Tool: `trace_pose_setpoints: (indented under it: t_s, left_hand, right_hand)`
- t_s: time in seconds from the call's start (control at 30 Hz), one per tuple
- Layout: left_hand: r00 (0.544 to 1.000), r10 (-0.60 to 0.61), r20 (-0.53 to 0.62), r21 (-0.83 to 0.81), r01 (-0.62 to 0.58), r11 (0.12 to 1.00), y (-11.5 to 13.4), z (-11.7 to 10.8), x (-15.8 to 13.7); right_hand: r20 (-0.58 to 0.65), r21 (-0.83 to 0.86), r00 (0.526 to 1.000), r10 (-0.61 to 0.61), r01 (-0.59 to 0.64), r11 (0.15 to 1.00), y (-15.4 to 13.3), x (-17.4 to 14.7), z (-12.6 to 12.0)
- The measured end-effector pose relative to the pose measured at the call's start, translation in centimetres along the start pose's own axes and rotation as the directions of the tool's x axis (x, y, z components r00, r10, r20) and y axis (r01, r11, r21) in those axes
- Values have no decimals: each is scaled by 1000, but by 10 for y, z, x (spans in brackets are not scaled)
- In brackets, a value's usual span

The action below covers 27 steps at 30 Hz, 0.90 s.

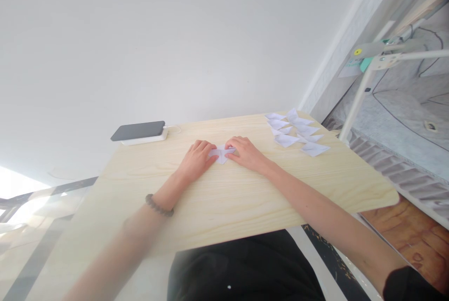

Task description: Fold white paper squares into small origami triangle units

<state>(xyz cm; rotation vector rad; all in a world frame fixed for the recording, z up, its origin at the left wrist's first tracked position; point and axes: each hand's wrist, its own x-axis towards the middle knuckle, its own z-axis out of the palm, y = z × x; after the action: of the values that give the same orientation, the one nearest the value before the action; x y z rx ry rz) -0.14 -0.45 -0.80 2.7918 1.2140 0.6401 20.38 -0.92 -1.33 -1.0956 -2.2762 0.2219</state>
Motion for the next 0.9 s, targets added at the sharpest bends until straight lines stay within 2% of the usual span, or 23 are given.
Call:
trace_pose_setpoints:
  t_s: [0.3,0.6,0.9]
  left_hand:
    - [997,71,-18,135,-68,988,1,1,-1]
    - [989,142,-29,242,-131,961,7,0,-2]
    - [999,12,-47,312,3,950,13,-3,-5]
  right_hand:
    - [10,-70,999,-46,47,996,0,0,0]
    - [57,-269,992,-113,125,955,-10,-2,-3]
    - [16,-412,999,-42,45,910,-7,-3,-6]
